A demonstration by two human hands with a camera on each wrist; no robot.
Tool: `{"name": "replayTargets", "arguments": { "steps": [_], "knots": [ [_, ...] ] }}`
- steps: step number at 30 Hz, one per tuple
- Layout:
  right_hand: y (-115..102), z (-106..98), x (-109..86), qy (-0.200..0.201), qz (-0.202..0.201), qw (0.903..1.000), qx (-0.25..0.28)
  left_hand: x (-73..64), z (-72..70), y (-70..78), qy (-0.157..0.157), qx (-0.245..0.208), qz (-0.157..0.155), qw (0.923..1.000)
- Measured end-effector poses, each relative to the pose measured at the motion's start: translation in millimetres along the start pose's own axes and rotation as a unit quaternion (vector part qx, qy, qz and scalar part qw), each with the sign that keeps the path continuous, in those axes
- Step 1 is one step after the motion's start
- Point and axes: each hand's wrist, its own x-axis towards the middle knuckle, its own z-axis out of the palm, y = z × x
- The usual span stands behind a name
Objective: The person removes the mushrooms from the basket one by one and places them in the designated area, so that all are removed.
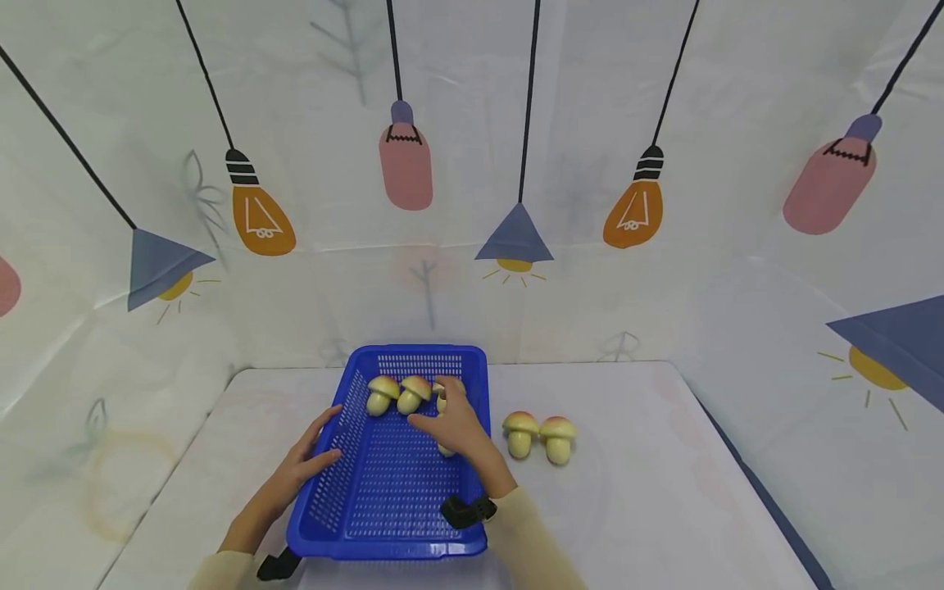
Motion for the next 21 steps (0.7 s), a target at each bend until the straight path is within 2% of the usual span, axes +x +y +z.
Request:
{"name": "replayTargets", "arguments": {
  "steps": [6,10,14,21],
  "knots": [
    [-1.2,3.0,-1.2,0.034,0.005,0.9993,-0.010,-0.4,-1.4,-0.9,-0.009,-0.002,0.004,1.0000],
    [0.5,2.1,-0.5,0.036,0.010,0.9990,-0.026,-0.2,-2.4,-0.7,-0.015,-0.006,0.010,0.9998],
    [0.9,1.5,0.5,0.015,0.013,0.9990,-0.040,0.0,-3.0,-1.5,-0.017,-0.007,0.014,0.9997],
    [6.5,5.3,5.1,-0.051,0.016,0.9961,-0.071,-1.2,-1.9,0.1,-0.018,-0.004,0.016,0.9997]
  ]
}}
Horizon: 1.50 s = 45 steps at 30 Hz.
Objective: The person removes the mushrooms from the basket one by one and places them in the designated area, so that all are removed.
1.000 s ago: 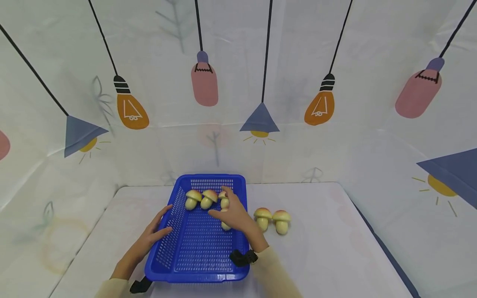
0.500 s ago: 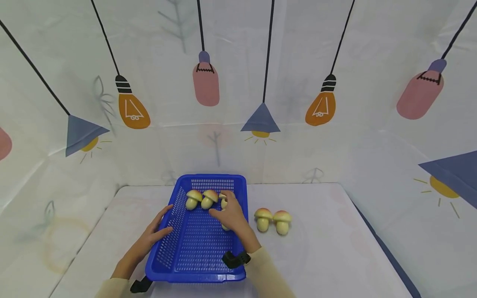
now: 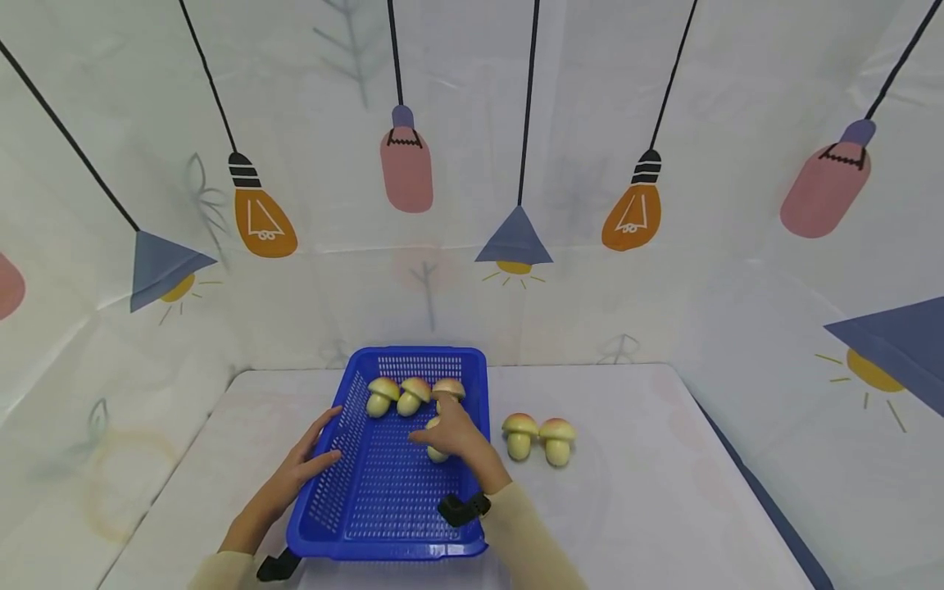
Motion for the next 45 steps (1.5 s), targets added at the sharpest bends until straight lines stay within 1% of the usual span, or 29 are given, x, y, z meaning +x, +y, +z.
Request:
{"name": "replayTargets", "arguments": {
  "steps": [6,12,15,20,28,36,39,45],
  "knots": [
    [-0.9,6.1,3.5,-0.020,-0.014,0.9988,-0.043,-0.5,0.5,0.9,0.000,-0.001,-0.004,1.0000],
    [-2.5,10.9,6.6,-0.072,-0.031,0.9940,-0.077,-1.2,0.9,1.5,0.000,0.001,-0.005,1.0000],
    [-3.2,13.2,7.3,-0.090,-0.043,0.9905,-0.095,-1.2,1.2,1.8,-0.001,0.000,-0.006,1.0000],
    [-3.7,17.8,8.3,-0.107,-0.031,0.9866,-0.119,-1.0,2.0,1.3,0.004,0.003,-0.010,0.9999],
    [-7.3,19.6,5.6,-0.102,-0.002,0.9835,-0.149,-0.8,2.3,0.4,0.008,0.000,-0.014,0.9999],
    [-6.5,17.2,2.6,-0.092,0.013,0.9858,-0.140,-1.9,2.3,0.1,0.012,0.003,-0.016,0.9998],
    [-5.6,16.2,2.0,-0.090,0.014,0.9861,-0.138,-2.2,2.6,-0.2,0.015,0.007,-0.015,0.9997],
    [-4.1,13.7,1.7,-0.083,0.004,0.9885,-0.127,-1.4,2.8,0.0,0.013,0.007,-0.013,0.9998]
  ]
}}
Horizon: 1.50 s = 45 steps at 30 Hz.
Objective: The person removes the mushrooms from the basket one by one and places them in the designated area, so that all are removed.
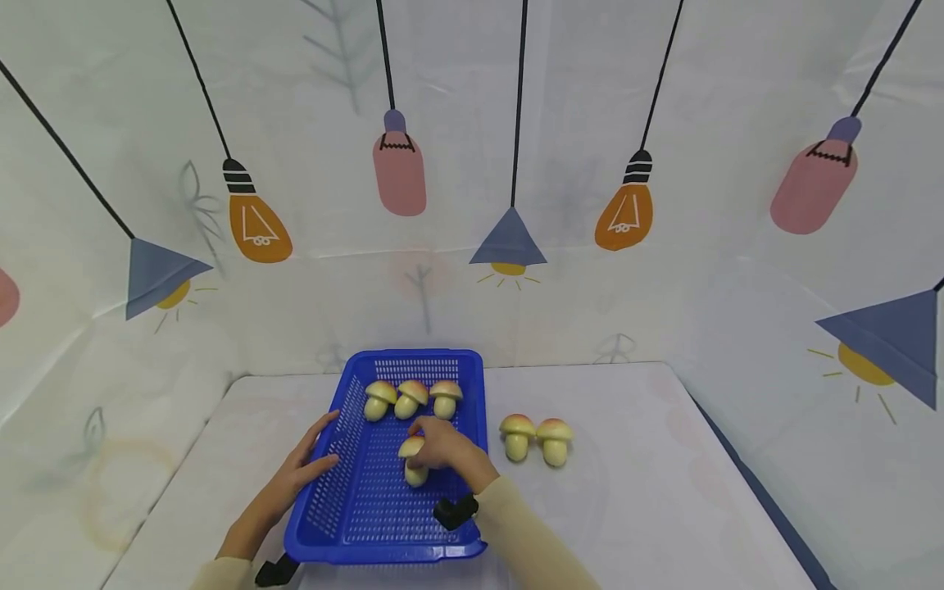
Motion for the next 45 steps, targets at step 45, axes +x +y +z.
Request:
{"name": "replayTargets", "arguments": {
  "steps": [45],
  "knots": [
    [10.3,-27.8,-40.4,0.134,-0.094,0.9701,0.179,0.1,-2.1,2.1,-0.017,-0.002,0.017,0.9997]
  ]
}}
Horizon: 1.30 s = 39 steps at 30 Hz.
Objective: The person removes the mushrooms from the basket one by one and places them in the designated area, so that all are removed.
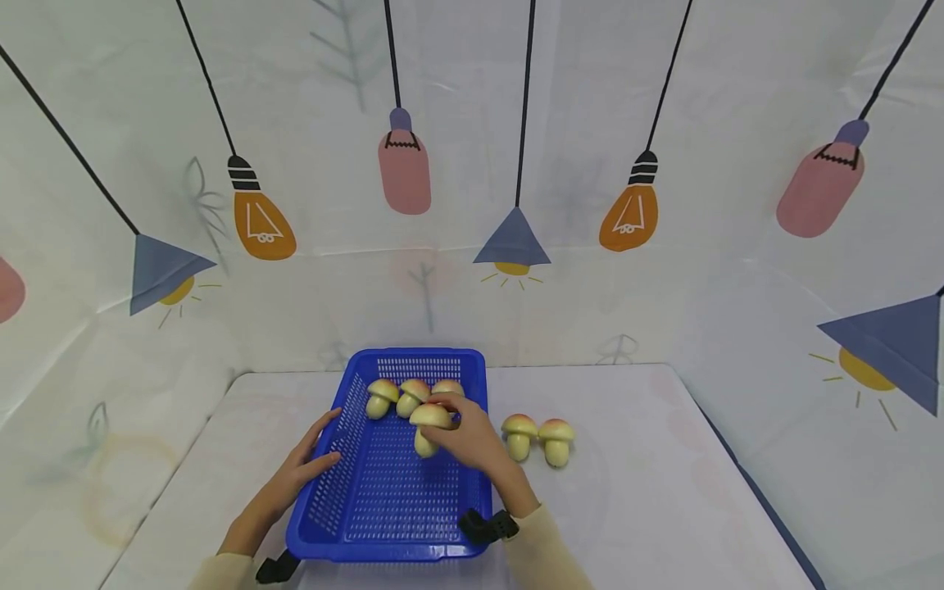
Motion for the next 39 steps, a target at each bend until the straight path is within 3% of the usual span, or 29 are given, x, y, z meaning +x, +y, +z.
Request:
{"name": "replayTargets", "arguments": {
  "steps": [16,28,39],
  "knots": [
    [3.4,-14.5,-17.3,0.037,0.019,0.9985,0.035,0.2,0.7,-1.3,0.003,-0.005,-0.006,1.0000],
    [8.7,-28.8,-34.0,0.116,0.023,0.9907,0.067,0.8,1.1,-2.3,0.006,-0.005,-0.006,0.9999],
    [16.6,-38.4,-44.6,0.161,0.029,0.9834,0.078,0.4,1.0,-3.4,0.007,-0.003,-0.001,1.0000]
  ]
}}
